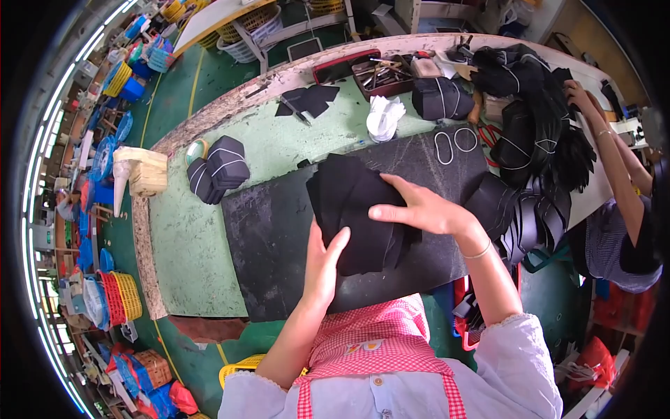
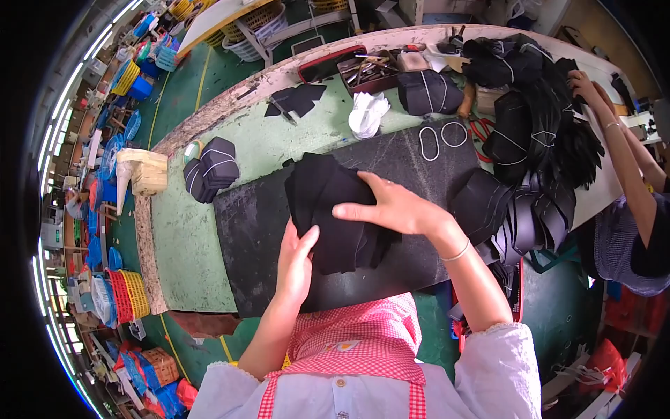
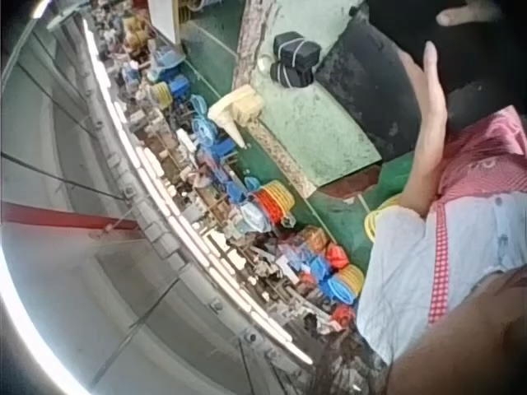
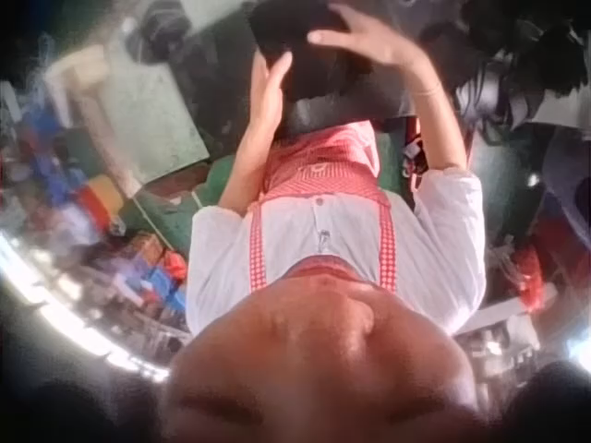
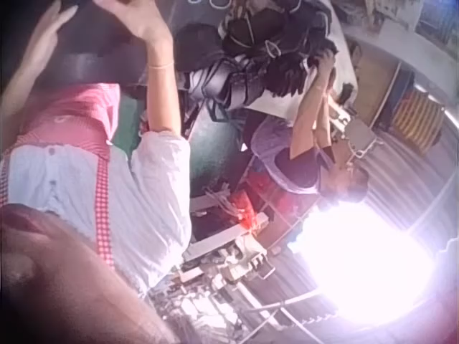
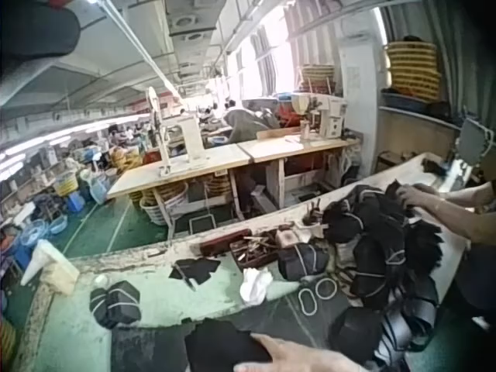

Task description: Sorting and stacking black fabric shoe components at a workbench in a factory.

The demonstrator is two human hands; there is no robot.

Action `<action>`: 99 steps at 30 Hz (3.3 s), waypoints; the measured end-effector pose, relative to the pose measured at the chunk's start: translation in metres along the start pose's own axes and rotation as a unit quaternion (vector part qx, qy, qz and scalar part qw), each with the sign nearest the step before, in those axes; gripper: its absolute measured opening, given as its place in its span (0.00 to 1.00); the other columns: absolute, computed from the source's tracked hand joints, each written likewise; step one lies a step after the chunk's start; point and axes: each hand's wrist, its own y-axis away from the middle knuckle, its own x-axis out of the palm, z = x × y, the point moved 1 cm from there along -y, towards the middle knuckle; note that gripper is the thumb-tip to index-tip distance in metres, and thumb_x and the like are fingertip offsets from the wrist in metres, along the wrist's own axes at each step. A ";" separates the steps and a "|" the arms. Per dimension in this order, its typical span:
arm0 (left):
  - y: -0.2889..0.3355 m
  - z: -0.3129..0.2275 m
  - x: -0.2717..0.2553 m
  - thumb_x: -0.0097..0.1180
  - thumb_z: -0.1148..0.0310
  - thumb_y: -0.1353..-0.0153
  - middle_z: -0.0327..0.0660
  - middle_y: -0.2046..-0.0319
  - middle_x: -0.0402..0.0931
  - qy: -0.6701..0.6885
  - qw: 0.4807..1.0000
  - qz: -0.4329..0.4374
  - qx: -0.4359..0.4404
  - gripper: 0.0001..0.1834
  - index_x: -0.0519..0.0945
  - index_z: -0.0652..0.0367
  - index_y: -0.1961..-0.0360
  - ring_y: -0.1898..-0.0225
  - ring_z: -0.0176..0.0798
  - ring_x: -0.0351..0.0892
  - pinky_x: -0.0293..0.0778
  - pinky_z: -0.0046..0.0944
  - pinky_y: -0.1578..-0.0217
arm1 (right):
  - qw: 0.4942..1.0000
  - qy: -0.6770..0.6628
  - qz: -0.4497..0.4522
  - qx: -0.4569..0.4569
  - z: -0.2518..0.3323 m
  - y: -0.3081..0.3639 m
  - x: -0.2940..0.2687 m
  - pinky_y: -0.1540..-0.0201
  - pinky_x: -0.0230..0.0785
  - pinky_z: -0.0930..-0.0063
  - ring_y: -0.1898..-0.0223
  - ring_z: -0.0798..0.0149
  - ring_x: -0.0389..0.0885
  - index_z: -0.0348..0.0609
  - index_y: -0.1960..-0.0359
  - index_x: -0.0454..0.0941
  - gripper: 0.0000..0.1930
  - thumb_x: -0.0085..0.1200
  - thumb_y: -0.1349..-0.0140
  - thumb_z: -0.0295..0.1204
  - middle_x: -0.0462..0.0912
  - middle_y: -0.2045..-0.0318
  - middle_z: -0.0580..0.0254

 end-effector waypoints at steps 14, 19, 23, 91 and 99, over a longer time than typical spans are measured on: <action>-0.006 -0.022 -0.041 0.45 0.52 0.28 0.52 0.28 0.53 0.191 0.973 0.024 -0.125 0.40 0.45 0.59 0.24 0.27 0.42 0.53 0.48 0.43 0.29 | 0.904 -0.416 0.013 -0.091 -0.010 0.018 0.032 0.28 0.52 0.64 0.31 0.58 0.61 0.35 0.28 0.48 0.53 0.75 0.50 0.33 0.64 0.34 0.50; -0.006 -0.038 -0.015 0.68 0.65 0.43 0.46 0.35 0.66 0.067 0.957 0.124 -0.255 0.44 0.58 0.65 0.29 0.37 0.41 0.68 0.66 0.41 0.37 | 0.959 -0.213 -0.161 -0.095 0.007 0.025 0.062 0.31 0.58 0.63 0.34 0.53 0.67 0.36 0.28 0.43 0.53 0.71 0.45 0.38 0.67 0.36 0.41; -0.019 -0.029 -0.008 0.67 0.68 0.45 0.46 0.41 0.73 0.053 0.967 0.104 -0.225 0.38 0.66 0.66 0.34 0.41 0.41 0.74 0.70 0.39 0.41 | 0.968 -0.094 -0.180 -0.147 -0.007 0.018 0.045 0.36 0.65 0.61 0.37 0.45 0.71 0.34 0.30 0.51 0.44 0.63 0.38 0.45 0.69 0.38 0.37; -0.047 -0.060 0.000 0.69 0.67 0.52 0.44 0.39 0.70 0.005 0.890 0.366 -0.273 0.47 0.60 0.65 0.31 0.39 0.41 0.70 0.65 0.42 0.37 | 0.908 -0.355 -0.179 -0.132 -0.031 0.081 -0.029 0.65 0.69 0.67 0.82 0.69 0.72 0.34 0.57 0.80 0.34 0.37 0.29 0.58 0.75 0.87 0.64; -0.061 -0.074 0.015 0.71 0.62 0.50 0.47 0.46 0.79 -0.384 0.835 0.388 0.073 0.43 0.66 0.60 0.34 0.44 0.43 0.78 0.70 0.42 0.40 | 0.904 -0.419 0.035 -0.076 0.014 0.096 -0.038 0.82 0.64 0.80 0.89 0.75 0.64 0.42 0.27 0.55 0.44 0.26 0.31 0.67 0.77 0.80 0.56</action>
